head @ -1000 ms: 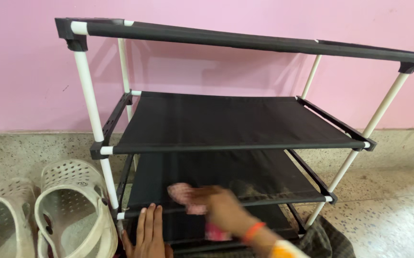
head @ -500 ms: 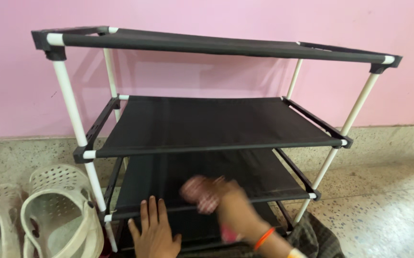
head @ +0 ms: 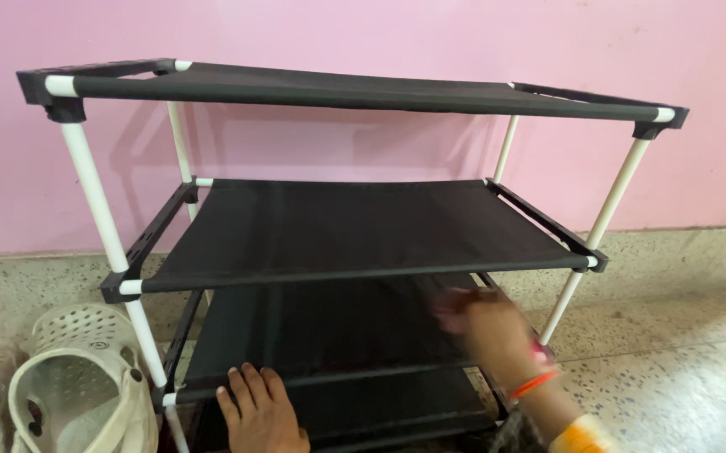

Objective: The person removes multiple pairs of shoes from a three-tier shoe rack and places them on the floor. Then the person wipes each shelf with a cloth and cleans a pair of white clogs before the video ends.

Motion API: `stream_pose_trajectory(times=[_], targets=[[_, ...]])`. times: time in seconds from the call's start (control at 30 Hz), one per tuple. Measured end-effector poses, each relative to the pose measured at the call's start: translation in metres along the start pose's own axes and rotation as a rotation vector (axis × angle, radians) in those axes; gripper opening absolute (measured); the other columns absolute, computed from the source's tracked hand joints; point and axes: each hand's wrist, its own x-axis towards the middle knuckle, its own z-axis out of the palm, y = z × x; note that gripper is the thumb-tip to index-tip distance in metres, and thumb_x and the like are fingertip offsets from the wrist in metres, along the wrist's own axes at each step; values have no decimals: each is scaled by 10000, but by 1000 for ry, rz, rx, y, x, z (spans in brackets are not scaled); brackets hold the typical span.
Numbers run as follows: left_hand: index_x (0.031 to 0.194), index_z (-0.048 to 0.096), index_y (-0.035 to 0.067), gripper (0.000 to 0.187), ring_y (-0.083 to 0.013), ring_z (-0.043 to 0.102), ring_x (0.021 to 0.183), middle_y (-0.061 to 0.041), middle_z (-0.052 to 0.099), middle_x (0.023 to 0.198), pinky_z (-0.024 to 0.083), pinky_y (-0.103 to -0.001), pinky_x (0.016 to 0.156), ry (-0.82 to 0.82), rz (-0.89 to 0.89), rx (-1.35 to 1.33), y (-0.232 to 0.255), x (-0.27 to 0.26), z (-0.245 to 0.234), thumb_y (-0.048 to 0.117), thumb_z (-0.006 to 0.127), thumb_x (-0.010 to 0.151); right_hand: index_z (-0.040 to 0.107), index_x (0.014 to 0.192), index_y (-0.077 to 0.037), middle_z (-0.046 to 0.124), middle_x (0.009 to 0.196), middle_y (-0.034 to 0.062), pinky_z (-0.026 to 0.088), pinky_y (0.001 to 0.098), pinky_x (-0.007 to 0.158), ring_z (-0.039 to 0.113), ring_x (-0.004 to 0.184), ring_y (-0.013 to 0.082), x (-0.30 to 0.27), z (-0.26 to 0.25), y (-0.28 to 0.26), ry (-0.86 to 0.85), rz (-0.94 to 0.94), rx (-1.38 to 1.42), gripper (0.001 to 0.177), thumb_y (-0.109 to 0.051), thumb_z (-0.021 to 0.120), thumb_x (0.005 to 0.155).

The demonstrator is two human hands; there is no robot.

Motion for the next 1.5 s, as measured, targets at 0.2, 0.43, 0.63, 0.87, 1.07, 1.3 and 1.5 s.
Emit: stream_pose_trajectory(times=[0.2,0.43,0.63,0.87,1.07,1.3,1.5], targets=[[1531,229,25,979,-411,156,1528,-265,203,1609,127,-568,1241,151,33,39,-3,0,6,401,797,827,731,1201,-41,652,1387,164,447,432,1037,575,1208,365,-23,31,-113,335,-586,601,519,57,583,713],[1520,345,54,870,-341,356,1459,-199,405,1505,218,-586,1255,142,31,1,-9,19,1,384,790,848,714,1187,-119,724,1229,96,549,389,1000,690,1149,251,20,23,6,-330,5,334,334,-290,669,903],[1531,293,46,919,-351,217,1528,-226,260,1603,138,-616,1242,181,-27,-8,-1,25,7,421,784,850,771,1143,-203,735,1173,85,572,384,976,710,1113,254,41,3,-15,48,273,344,257,-320,713,922],[1605,130,41,1012,-367,94,1556,-227,115,1666,43,-633,1222,112,38,12,-16,50,31,435,732,893,564,1451,-168,522,1529,109,269,522,1163,414,1454,329,32,-18,-233,47,-833,781,558,-64,642,909],[1553,277,145,749,-285,164,1572,-152,210,1653,59,-657,1280,288,-38,-45,-10,78,62,513,617,996,651,1435,-212,632,1538,38,438,341,1147,570,1439,242,56,31,-165,5,-978,1091,404,-109,592,1049],[1536,346,126,977,-331,223,1523,-185,291,1632,77,-631,1159,219,-33,-73,-7,79,54,557,808,789,512,1431,-246,620,1268,110,623,412,857,638,1128,264,102,73,66,-216,315,123,461,-435,553,1012],[1374,540,62,392,-365,420,1440,-222,471,1507,281,-688,1136,429,28,145,-7,92,71,316,502,1078,754,1056,-136,780,1050,61,611,348,826,746,966,195,103,50,-62,95,245,1180,255,6,707,850]])
